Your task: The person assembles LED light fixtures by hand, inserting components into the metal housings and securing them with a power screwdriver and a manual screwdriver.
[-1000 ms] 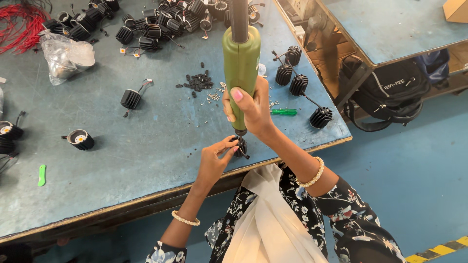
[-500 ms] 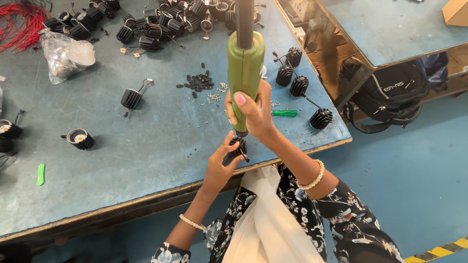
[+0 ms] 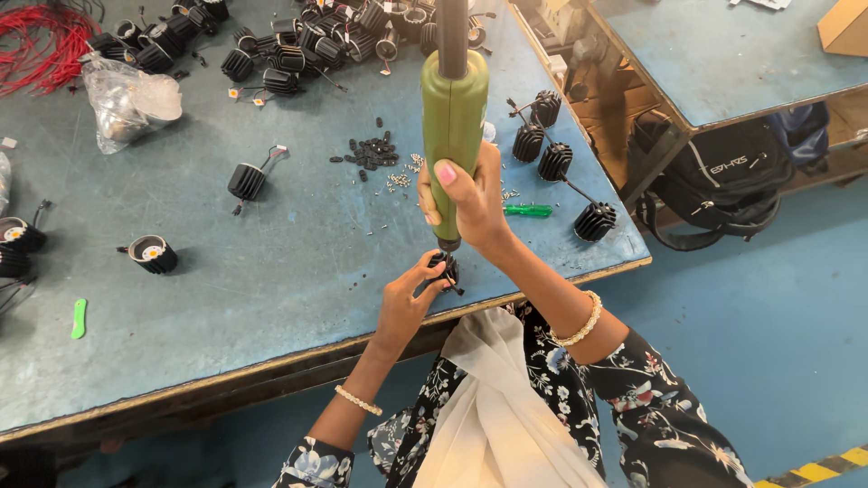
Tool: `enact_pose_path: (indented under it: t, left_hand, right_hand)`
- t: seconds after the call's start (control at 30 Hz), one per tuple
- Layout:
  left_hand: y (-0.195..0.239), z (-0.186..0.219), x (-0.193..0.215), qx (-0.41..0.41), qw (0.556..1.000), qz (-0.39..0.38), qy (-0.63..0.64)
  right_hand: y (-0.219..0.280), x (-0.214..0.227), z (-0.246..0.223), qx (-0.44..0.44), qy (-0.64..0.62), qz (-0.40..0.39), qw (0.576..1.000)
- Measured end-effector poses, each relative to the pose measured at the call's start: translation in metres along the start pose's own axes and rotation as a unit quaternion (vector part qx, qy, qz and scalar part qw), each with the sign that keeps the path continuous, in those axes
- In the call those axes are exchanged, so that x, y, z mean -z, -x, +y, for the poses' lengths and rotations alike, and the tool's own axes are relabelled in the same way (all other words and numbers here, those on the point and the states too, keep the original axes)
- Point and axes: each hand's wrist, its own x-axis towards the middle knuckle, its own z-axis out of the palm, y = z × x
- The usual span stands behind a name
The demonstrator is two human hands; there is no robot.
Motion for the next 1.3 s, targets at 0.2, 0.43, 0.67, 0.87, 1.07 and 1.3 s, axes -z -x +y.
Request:
enact_pose_path:
  t: [0.2,0.43,0.67,0.87,1.07,1.3]
  left_hand:
    - [-0.001,0.005,0.002,-0.006,1.0,0.003,-0.021]
    - [-0.001,0.009,0.001,0.001,0.999,0.007,-0.031]
    - [-0.001,0.006,0.001,0.011,1.0,0.002,-0.01]
    - [-0.001,0.005,-0.001,-0.005,1.0,0.013,0.003]
    - [0.0,0.003,-0.001,-0.017,1.0,0.013,0.003]
    - [-0.001,0.004,-0.001,-0.026,0.999,0.018,-0.029]
  right_hand:
    - [-0.001,-0.003,0.001,0.0,0.002,-0.009,1.0]
    - [-0.001,-0.002,0.002,-0.002,-0.012,-0.009,1.0]
    - [-0.001,-0.006,0.0,-0.002,-0.011,-0.019,1.0]
    - [-0.008,-0.007,-0.009,0.001,-0.014,-0.025,1.0]
    - [-0.003,-0.009,-0.012,0.014,-0.001,-0.033,0.999]
    - [-0.003,-0.013,-0.013,0.003,0.017,-0.029,0.999]
